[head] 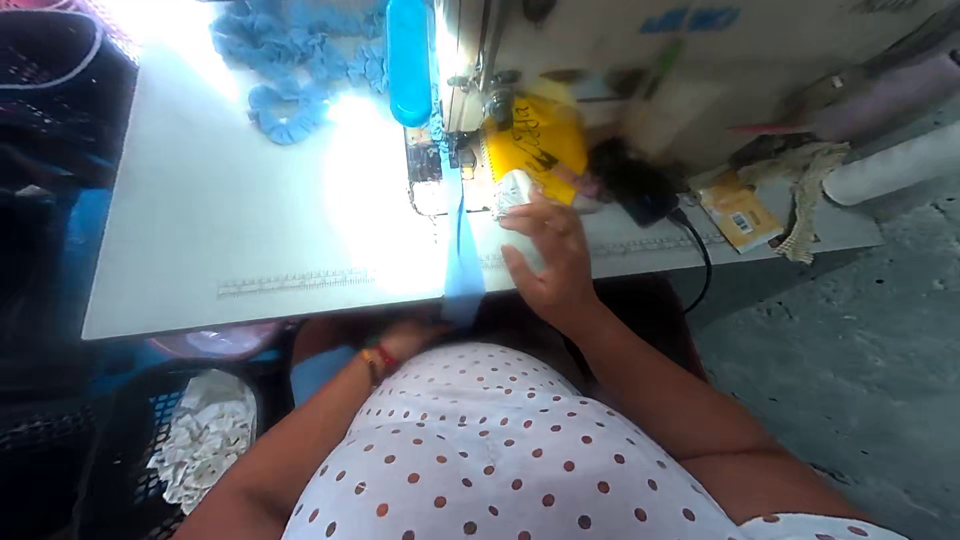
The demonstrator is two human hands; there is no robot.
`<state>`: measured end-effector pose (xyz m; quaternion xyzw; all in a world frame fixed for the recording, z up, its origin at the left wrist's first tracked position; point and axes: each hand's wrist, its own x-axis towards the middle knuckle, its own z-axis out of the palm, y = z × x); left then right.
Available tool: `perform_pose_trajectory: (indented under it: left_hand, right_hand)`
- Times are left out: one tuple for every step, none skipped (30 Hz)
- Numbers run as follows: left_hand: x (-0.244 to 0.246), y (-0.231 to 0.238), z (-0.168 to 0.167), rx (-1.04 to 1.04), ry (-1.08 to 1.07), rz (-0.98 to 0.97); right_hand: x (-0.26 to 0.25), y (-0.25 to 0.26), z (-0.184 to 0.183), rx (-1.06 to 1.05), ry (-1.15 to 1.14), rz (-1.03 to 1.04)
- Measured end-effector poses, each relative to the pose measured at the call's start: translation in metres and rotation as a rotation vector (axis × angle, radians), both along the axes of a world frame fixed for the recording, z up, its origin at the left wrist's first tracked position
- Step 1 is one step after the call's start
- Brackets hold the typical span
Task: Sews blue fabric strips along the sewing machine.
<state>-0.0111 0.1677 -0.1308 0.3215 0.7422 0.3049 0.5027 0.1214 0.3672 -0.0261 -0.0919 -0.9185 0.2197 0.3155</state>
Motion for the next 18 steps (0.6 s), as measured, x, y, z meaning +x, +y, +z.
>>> perform_pose_trajectory:
  left_hand:
    - [0.000,-0.003,-0.001,0.061,-0.013,0.004]
    - [0.000,-0.015,0.001,0.130,-0.046,0.037]
    - [0.000,-0.032,0.007,0.219,-0.094,0.101]
    - [0.000,-0.052,0.015,0.312,-0.140,0.184]
    - [0.001,-0.073,0.026,0.389,-0.157,0.273]
    - [0.002,-0.092,0.037,0.439,-0.128,0.360]
    - [0.003,-0.108,0.050,0.462,-0.065,0.436]
    - [0.004,-0.121,0.061,0.469,0.019,0.487]
    - [0.004,-0.132,0.072,0.464,0.125,0.500]
    - [0.006,-0.141,0.081,0.440,0.271,0.479]
    - [0.010,-0.146,0.089,0.383,0.475,0.435]
    - [0.013,-0.149,0.097,0.315,0.691,0.357]
    - [0.016,-0.148,0.102,0.253,0.871,0.269]
    - [0.017,-0.147,0.105,0.194,0.992,0.192]
    - [0.017,-0.146,0.105,0.147,1.071,0.147]
    - [0.017,-0.146,0.104,0.132,1.126,0.132]
    - [0.016,-0.147,0.102,0.144,1.168,0.129]
    - [0.015,-0.149,0.101,0.179,1.202,0.134]
  right_hand:
    - [0.004,-0.001,0.000,0.006,-0.001,-0.001]
    - [0.009,-0.001,0.001,0.011,-0.009,0.005]
    - [0.014,-0.001,0.003,0.012,-0.024,0.016]
    - [0.019,0.000,0.004,0.006,-0.042,0.029]
    - [0.023,0.001,0.003,-0.009,-0.055,0.041]
    - [0.027,0.002,0.001,-0.032,-0.069,0.050]
    - [0.030,0.002,-0.001,-0.056,-0.081,0.055]
    - [0.032,0.001,-0.002,-0.075,-0.098,0.060]
    - [0.031,-0.002,-0.002,-0.087,-0.112,0.075]
    - [0.028,-0.005,-0.002,-0.093,-0.118,0.100]
    - [0.022,-0.009,-0.002,-0.091,-0.119,0.130]
    - [0.015,-0.013,-0.002,-0.084,-0.119,0.160]
    - [0.009,-0.018,-0.001,-0.076,-0.118,0.187]
    - [0.002,-0.023,0.000,-0.066,-0.111,0.215]
    - [-0.005,-0.029,0.001,-0.053,-0.107,0.243]
    - [-0.012,-0.035,0.002,-0.039,-0.107,0.271]
    - [-0.017,-0.040,0.004,-0.024,-0.110,0.300]
    - [-0.023,-0.045,0.006,-0.008,-0.109,0.331]
